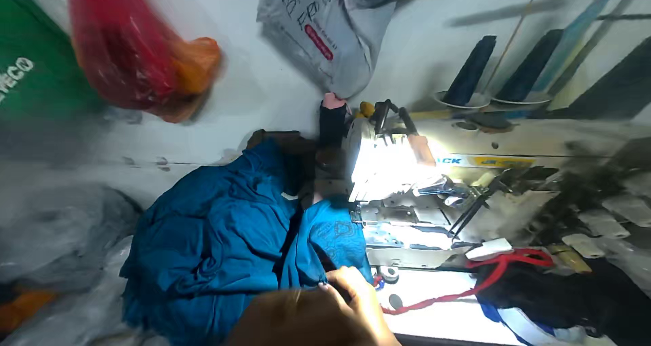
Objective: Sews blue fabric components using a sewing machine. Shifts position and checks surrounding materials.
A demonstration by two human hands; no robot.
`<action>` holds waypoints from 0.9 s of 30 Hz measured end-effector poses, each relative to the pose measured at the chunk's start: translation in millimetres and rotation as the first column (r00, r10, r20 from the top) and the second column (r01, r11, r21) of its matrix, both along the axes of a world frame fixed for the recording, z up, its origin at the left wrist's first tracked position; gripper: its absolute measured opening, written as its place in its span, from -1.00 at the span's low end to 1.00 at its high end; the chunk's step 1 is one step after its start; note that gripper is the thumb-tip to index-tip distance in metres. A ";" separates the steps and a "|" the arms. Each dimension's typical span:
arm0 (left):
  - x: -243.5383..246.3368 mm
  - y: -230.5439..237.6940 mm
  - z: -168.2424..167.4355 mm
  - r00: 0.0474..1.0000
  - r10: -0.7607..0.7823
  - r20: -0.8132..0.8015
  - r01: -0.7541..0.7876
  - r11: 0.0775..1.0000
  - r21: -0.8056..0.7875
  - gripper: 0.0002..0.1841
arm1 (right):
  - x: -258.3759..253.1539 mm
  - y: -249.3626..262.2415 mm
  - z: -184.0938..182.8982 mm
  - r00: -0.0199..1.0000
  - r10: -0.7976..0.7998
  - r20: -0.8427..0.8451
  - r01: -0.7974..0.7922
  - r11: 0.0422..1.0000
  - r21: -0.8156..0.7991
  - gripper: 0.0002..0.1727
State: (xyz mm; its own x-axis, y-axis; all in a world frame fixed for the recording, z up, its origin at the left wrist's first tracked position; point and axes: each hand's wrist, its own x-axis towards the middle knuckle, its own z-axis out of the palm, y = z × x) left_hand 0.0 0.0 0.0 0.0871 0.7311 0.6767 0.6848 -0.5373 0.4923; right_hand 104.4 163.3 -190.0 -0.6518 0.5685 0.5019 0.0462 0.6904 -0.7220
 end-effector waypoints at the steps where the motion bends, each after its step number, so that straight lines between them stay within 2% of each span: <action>1: -13.2 25.7 -18.8 0.984 -0.004 -0.177 0.009 1.000 0.025 -0.65 | 7.9 -6.0 17.2 0.997 0.036 -0.062 -0.036 0.999 0.001 -0.81; 2: -25.9 47.0 -39.0 0.961 -0.028 -0.277 0.030 1.000 0.006 -0.61 | 15.4 -9.3 29.5 0.993 0.084 -0.086 -0.085 0.996 -0.011 -0.83; 4: -42.8 72.6 -67.8 0.924 -0.111 -0.365 0.067 0.989 -0.132 -0.54 | 23.0 -6.4 38.8 0.975 0.182 -0.130 -0.191 0.980 -0.062 -0.85; 7: -50.5 84.6 -68.6 0.930 -0.131 -0.344 0.003 0.937 -0.350 -0.56 | 26.6 2.5 46.2 0.948 0.234 -0.215 -0.278 0.939 -0.205 -0.86; 9: -65.0 96.2 -72.5 0.923 -0.157 -0.352 0.032 0.942 -0.335 -0.67 | 29.5 8.7 48.8 0.958 0.191 -0.212 -0.244 0.934 -0.261 -0.87; 11: -75.2 107.5 -76.3 0.915 -0.202 -0.350 0.092 0.947 -0.307 -0.67 | 28.4 12.1 45.3 0.968 0.152 -0.201 -0.215 0.916 -0.338 -0.83; 13: -76.1 115.5 -73.7 0.927 -0.229 -0.297 0.116 0.928 -0.355 -0.66 | 23.6 10.0 44.7 0.974 0.130 -0.188 -0.206 0.855 -0.475 -0.73; 15: -73.7 122.4 -72.2 0.930 -0.250 -0.270 0.135 0.914 -0.382 -0.67 | 16.1 8.5 39.3 0.961 0.122 -0.248 -0.248 0.776 -0.579 -0.75; 18: -71.3 128.7 -76.3 0.940 -0.277 -0.199 0.187 0.907 -0.377 -0.71 | 11.8 10.4 33.6 0.931 0.166 -0.325 -0.341 0.712 -0.614 -0.90; 22: -72.7 125.9 -86.2 0.962 -0.274 0.003 0.258 0.903 -0.342 -0.76 | 24.8 22.3 43.7 0.876 0.366 -0.314 -0.482 0.631 -0.609 -0.90; 25: -88.7 120.5 -82.7 0.971 -0.233 0.050 0.232 0.871 -0.432 -0.79 | 36.7 34.8 42.2 0.878 0.416 -0.235 -0.471 0.665 -0.580 -0.90; 27: -100.8 116.4 -74.6 0.976 -0.210 0.051 0.202 0.805 -0.557 -0.78 | 42.1 42.0 37.9 0.901 0.377 -0.216 -0.431 0.718 -0.547 -0.90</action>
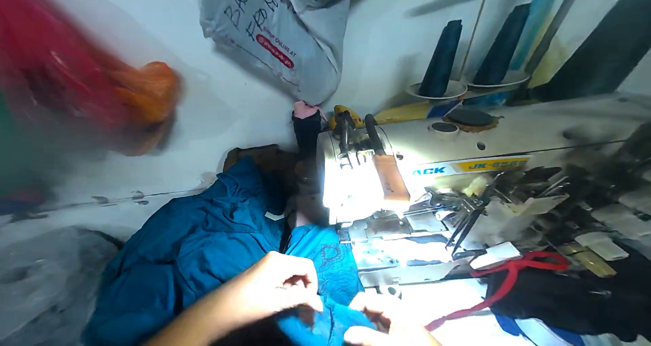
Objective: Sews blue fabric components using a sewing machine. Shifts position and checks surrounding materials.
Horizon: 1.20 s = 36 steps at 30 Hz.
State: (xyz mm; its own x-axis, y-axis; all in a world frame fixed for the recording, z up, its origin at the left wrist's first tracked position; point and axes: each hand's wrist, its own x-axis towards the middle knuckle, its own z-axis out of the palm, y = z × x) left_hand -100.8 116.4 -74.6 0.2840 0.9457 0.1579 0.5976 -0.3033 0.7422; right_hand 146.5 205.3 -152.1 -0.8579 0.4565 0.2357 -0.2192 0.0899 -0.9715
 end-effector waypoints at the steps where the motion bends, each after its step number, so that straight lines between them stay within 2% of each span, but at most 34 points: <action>1: -3.8 -1.8 3.7 1.000 -0.006 -0.017 0.005 0.999 -0.053 -0.77 | 1.5 2.9 -1.2 0.999 -0.040 0.003 0.040 0.999 0.024 -0.88; 6: -8.4 -2.1 6.9 0.993 -0.043 -0.113 0.033 0.996 -0.087 -0.73 | -4.4 7.9 -6.9 0.976 -0.204 -0.073 0.211 0.973 0.095 -0.82; 9: -6.7 -1.2 5.5 0.975 -0.063 -0.213 0.046 0.996 -0.082 -0.93 | -6.5 9.4 -9.4 0.971 -0.194 -0.138 0.212 0.968 0.134 -0.86; 12: -7.6 -0.8 -1.4 0.989 -0.087 -0.118 0.082 0.995 -0.049 -0.79 | -5.5 8.1 -4.5 0.964 -0.216 -0.153 0.242 0.953 0.182 -0.86; 16: -10.4 1.3 -5.7 0.991 -0.132 -0.036 0.132 0.991 -0.009 -0.76 | -7.1 16.2 -13.9 0.961 -0.167 -0.223 0.238 0.906 0.349 -0.78; 21: -6.9 2.3 -3.8 0.996 -0.038 -0.078 0.034 0.998 -0.058 -0.77 | -5.9 10.3 -5.5 0.959 -0.202 -0.199 0.274 0.838 0.471 -0.71; 25: 7.0 4.7 -8.0 0.989 0.124 -0.083 -0.128 0.991 -0.036 -0.61 | -1.2 0.1 11.7 0.972 -0.179 -0.152 0.235 0.764 0.601 -0.74; 28: 7.4 5.4 -7.8 0.997 0.078 -0.023 -0.081 0.990 -0.112 -0.67 | 0.7 -7.4 26.6 0.981 -0.141 -0.130 0.192 0.685 0.703 -0.75; 30: -0.1 3.1 0.9 0.999 -0.053 0.005 0.053 0.984 -0.171 -0.70 | 0.7 -7.2 35.2 0.989 -0.090 -0.118 0.147 0.683 0.715 -0.74; 32: -10.8 -0.4 13.7 0.986 -0.166 -0.025 0.162 0.979 -0.126 -0.76 | 0.0 0.8 42.0 0.996 -0.045 -0.079 0.087 0.721 0.687 -0.70; 34: -24.2 -5.1 34.1 0.984 -0.151 -0.091 0.151 0.988 -0.010 -0.75 | -5.0 19.5 40.8 0.996 -0.087 -0.033 0.085 0.720 0.689 -0.60; 36: -44.6 -12.9 68.9 0.986 -0.017 -0.166 0.039 0.991 0.131 -0.73 | -16.4 46.0 34.5 0.985 -0.170 0.027 0.099 0.687 0.720 -0.53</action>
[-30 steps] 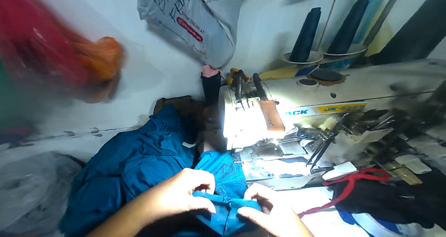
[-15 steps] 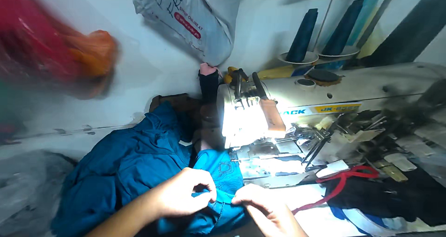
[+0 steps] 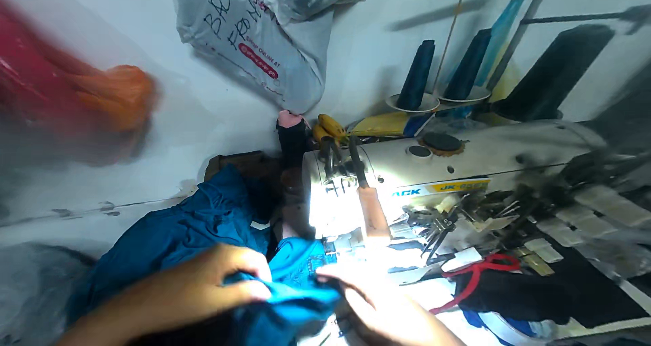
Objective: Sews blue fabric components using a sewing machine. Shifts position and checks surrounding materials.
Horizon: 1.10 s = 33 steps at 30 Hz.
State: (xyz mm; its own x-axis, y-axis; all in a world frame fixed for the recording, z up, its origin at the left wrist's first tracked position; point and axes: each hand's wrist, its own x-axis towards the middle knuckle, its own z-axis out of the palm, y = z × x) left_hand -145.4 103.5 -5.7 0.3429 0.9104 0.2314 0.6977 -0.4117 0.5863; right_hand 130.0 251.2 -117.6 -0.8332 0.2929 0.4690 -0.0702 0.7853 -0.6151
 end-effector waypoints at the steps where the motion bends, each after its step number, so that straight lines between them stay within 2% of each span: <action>1: -11.4 -6.9 21.0 0.998 0.064 0.006 -0.064 0.997 0.041 -0.73 | -5.1 11.4 -0.6 0.998 -0.032 0.050 0.032 0.999 -0.002 -0.52; 3: -30.1 -21.5 61.0 0.982 0.129 0.139 -0.140 0.987 0.075 -0.76 | -11.8 27.7 -1.4 0.995 -0.035 0.096 0.038 0.999 -0.022 -0.57; 5: -45.9 -27.1 75.7 0.946 0.149 0.288 -0.191 0.974 0.124 -0.75 | -12.5 33.5 3.8 0.992 -0.027 0.126 0.034 0.998 -0.054 -0.60; 7: -68.0 -27.7 65.1 0.900 0.154 0.409 -0.221 0.968 0.121 -0.73 | -11.2 34.6 6.4 0.984 -0.003 0.177 0.019 0.996 -0.085 -0.62; 10: -103.1 -32.0 31.8 0.780 0.169 0.603 -0.261 0.963 0.068 -0.74 | -13.3 34.5 3.4 0.979 0.001 0.204 0.029 0.989 -0.145 -0.67; 12: -114.1 -33.4 16.8 0.748 0.116 0.653 -0.221 0.972 0.081 -0.74 | -16.3 33.5 -0.8 0.984 -0.009 0.180 0.038 0.986 -0.162 -0.68; 14: -115.3 -31.2 8.6 0.715 0.053 0.697 -0.179 0.978 0.110 -0.75 | -20.2 31.3 -7.6 0.993 -0.045 0.105 0.057 0.993 -0.107 -0.71; 16: -112.2 -29.4 4.9 0.686 0.041 0.726 -0.188 0.975 0.122 -0.76 | -24.8 27.5 -13.1 0.994 -0.097 0.039 0.099 0.994 -0.043 -0.73; 19: -110.4 -30.6 3.8 0.662 0.029 0.749 -0.166 0.980 0.108 -0.78 | -27.9 22.1 -14.4 0.989 -0.129 0.067 0.134 0.988 -0.083 -0.63; 24: -103.3 -34.7 8.7 0.653 -0.012 0.758 -0.113 0.987 0.113 -0.75 | -29.4 26.4 -28.0 0.989 -0.146 0.023 0.148 0.985 -0.084 -0.71; 26: -102.0 -34.4 9.5 0.662 0.015 0.749 -0.128 0.987 0.094 -0.74 | -28.0 26.4 -25.4 0.994 -0.107 0.012 0.108 0.988 -0.106 -0.73; 29: -101.2 -31.7 6.9 0.647 0.103 0.755 -0.226 0.972 0.061 -0.74 | -21.3 20.5 -10.3 0.996 -0.021 0.081 0.040 0.971 -0.238 -0.73; 33: -96.5 -25.4 4.8 0.678 0.226 0.700 -0.304 0.953 -0.013 -0.73 | -13.5 12.1 -8.9 0.999 0.031 0.008 -0.026 0.940 -0.341 -0.70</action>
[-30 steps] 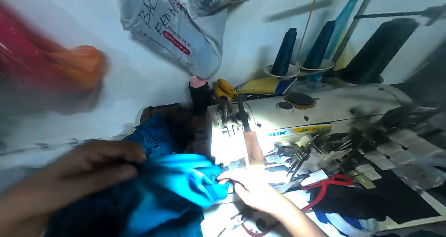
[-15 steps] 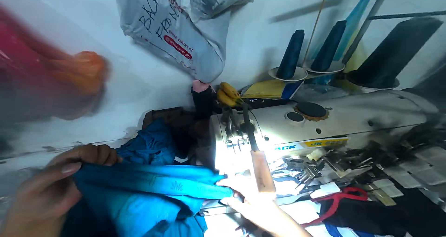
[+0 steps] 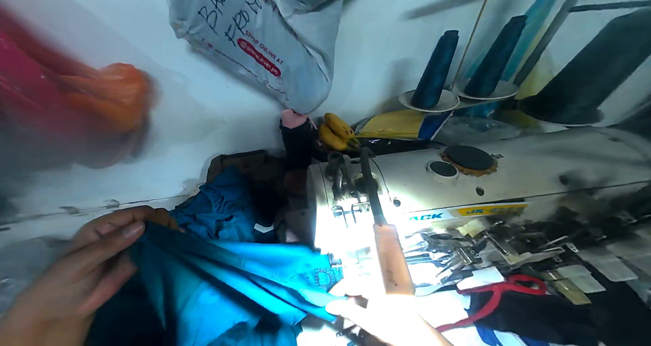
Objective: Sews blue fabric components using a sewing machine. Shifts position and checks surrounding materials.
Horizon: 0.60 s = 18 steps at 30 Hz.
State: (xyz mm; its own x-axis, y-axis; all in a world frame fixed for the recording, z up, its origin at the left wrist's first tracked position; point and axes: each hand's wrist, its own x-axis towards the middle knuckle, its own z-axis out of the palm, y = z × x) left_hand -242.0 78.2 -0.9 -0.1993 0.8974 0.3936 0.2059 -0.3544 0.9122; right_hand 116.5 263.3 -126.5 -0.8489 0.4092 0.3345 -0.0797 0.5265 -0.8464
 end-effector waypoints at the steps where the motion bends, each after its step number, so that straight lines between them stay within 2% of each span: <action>1: 1.7 1.6 -0.6 1.000 0.019 -0.017 -0.019 0.999 -0.026 -0.72 | 2.6 -3.1 0.2 1.000 -0.015 0.000 0.015 1.000 -0.017 -0.72; 4: 3.6 5.3 -1.2 0.996 0.051 -0.068 -0.055 0.997 -0.055 -0.72 | 9.5 -14.0 -3.6 0.998 -0.063 0.014 0.063 0.997 -0.051 -0.75; 6: 4.2 7.0 2.2 0.991 0.050 -0.123 -0.056 0.997 -0.047 -0.74 | 13.5 -18.9 -7.0 0.999 -0.039 -0.029 0.036 0.996 -0.079 -0.78; 9: 15.7 10.1 15.1 0.964 0.123 -0.236 -0.139 0.989 -0.056 -0.78 | 15.6 -22.7 -11.3 0.993 -0.035 -0.116 0.023 0.995 -0.099 -0.81; 12: 25.8 14.3 27.5 0.903 0.208 -0.376 -0.243 0.969 -0.048 -0.87 | 15.7 -21.0 -16.5 0.992 -0.063 -0.108 0.052 0.994 -0.100 -0.79; 14: 33.3 16.0 37.1 0.846 0.235 -0.479 -0.289 0.957 -0.040 -0.86 | 13.0 -17.6 -18.5 0.995 -0.069 -0.069 0.062 0.994 -0.094 -0.77; 18: 54.3 17.5 54.0 0.761 0.228 -0.607 -0.289 0.957 -0.002 -0.91 | 7.7 -11.8 -24.0 0.992 -0.076 -0.100 0.062 0.988 -0.143 -0.75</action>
State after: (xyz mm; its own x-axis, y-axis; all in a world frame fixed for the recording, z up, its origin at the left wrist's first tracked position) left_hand -187.6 95.7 53.1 -0.1826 0.8833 0.4317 0.7885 -0.1307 0.6010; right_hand 124.2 251.5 -150.5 -0.7804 0.5142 0.3557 -0.1392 0.4117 -0.9006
